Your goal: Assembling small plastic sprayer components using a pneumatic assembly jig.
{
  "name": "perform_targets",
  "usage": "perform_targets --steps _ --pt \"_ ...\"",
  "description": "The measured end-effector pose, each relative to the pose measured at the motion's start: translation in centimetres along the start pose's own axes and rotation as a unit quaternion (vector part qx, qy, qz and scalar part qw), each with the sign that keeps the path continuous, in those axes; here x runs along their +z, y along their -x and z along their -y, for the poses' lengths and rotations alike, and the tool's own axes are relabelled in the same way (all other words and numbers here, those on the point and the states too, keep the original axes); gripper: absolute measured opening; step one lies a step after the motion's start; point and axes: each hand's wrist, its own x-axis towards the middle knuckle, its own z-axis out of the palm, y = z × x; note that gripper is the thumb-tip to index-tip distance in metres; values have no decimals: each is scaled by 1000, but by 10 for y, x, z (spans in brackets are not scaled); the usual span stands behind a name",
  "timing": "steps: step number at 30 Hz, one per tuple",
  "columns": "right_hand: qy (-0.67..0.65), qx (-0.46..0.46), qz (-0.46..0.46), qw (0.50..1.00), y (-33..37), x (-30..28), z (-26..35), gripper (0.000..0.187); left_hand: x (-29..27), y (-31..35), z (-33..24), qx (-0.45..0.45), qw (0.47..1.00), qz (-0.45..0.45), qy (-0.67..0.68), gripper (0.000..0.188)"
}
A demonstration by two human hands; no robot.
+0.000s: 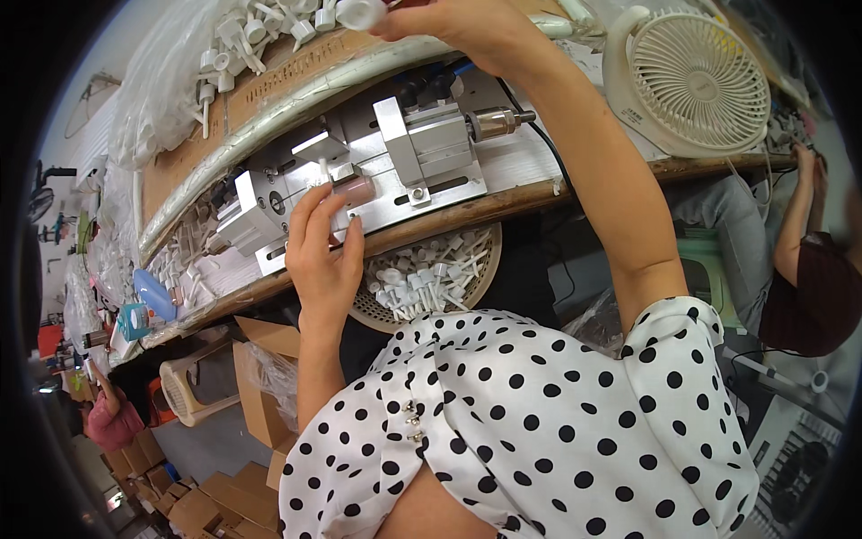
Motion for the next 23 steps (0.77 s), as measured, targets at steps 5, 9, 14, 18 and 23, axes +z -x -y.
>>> perform_targets --steps 5,9,14,18,23 --pt "-75 36 52 995 16 17 0 31 4 -5 0 33 998 9 -53 25" --pt "-37 -59 65 996 24 24 -18 32 6 -5 -2 20 997 10 -77 24" --pt "127 -92 57 986 44 41 -8 30 5 -5 -1 15 996 -3 -85 23" --pt "285 -271 114 912 53 50 -17 35 3 -1 1 11 999 -25 -36 22" --pt "341 -324 183 864 63 81 -47 24 -8 32 2 5 997 -72 5 25"
